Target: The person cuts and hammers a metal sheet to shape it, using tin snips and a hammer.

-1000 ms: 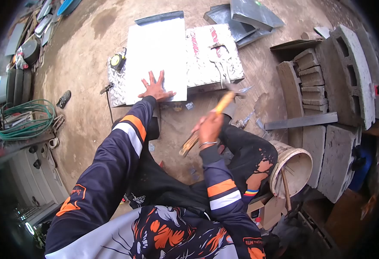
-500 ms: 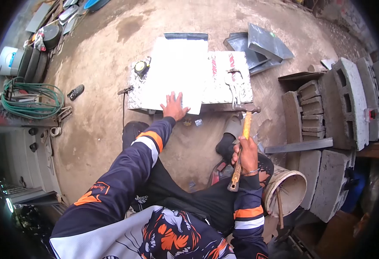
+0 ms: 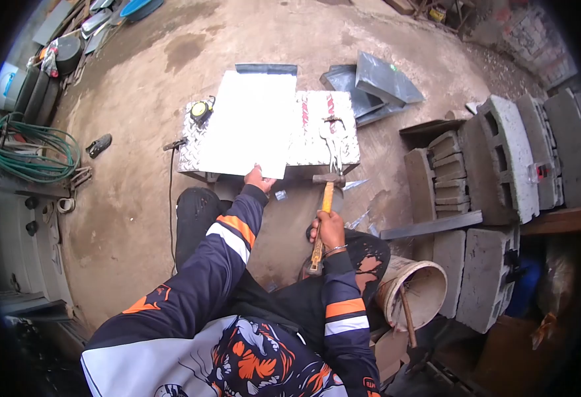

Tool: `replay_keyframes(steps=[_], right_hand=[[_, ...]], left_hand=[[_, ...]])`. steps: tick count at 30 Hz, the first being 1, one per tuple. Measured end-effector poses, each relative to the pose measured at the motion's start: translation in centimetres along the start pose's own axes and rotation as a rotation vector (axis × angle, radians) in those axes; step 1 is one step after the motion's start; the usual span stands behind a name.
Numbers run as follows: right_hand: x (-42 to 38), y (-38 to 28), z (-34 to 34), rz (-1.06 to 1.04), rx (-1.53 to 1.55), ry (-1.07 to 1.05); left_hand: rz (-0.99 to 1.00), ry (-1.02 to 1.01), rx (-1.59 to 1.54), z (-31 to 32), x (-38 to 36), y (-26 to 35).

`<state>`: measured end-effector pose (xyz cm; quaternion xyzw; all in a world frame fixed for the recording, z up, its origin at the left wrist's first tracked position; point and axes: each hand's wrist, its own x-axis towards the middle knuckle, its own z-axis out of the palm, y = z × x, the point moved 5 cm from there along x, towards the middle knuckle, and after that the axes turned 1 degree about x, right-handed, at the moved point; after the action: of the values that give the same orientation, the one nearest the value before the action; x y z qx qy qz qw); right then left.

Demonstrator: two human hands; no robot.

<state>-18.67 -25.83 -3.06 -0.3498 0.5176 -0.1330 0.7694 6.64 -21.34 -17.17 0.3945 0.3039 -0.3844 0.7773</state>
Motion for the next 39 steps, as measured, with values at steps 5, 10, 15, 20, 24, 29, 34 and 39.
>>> replay_keyframes(steps=[5,10,15,20,24,29,34,39], right_hand=[[0.0,-0.4,0.8,-0.07,-0.025,-0.013],[-1.7,-2.3,1.0,-0.299,-0.031,0.036],[-6.0,-4.7,1.6,-0.522,-0.108,0.05],[-11.3,-6.7,4.0,-0.653,-0.455,0.049],[-12.3,-6.6,6.1,-0.802,-0.805,0.045],[-18.8,-9.3,13.7,-1.058,-0.905,0.003],[-19.2,-10.6,18.3,-1.181,-1.072,-0.122],[-17.7,-10.8,21.3,-1.077,-1.221,-0.203]], left_hand=[[0.01,0.042,0.012,3.6,-4.7,1.0],[-0.04,-0.051,-0.049,3.2,-9.5,1.4],[-0.092,-0.14,-0.167,1.2,-11.1,1.4],[-0.059,-0.121,-0.264,0.0,-12.7,4.2],[-0.032,-0.025,-0.232,-1.8,-12.0,6.6],[-0.101,-0.171,-0.345,-2.3,-9.5,7.9],[-0.125,-0.147,-0.319,-1.9,-10.9,10.5],[0.038,-0.157,-0.189,-2.5,-12.1,12.4]])
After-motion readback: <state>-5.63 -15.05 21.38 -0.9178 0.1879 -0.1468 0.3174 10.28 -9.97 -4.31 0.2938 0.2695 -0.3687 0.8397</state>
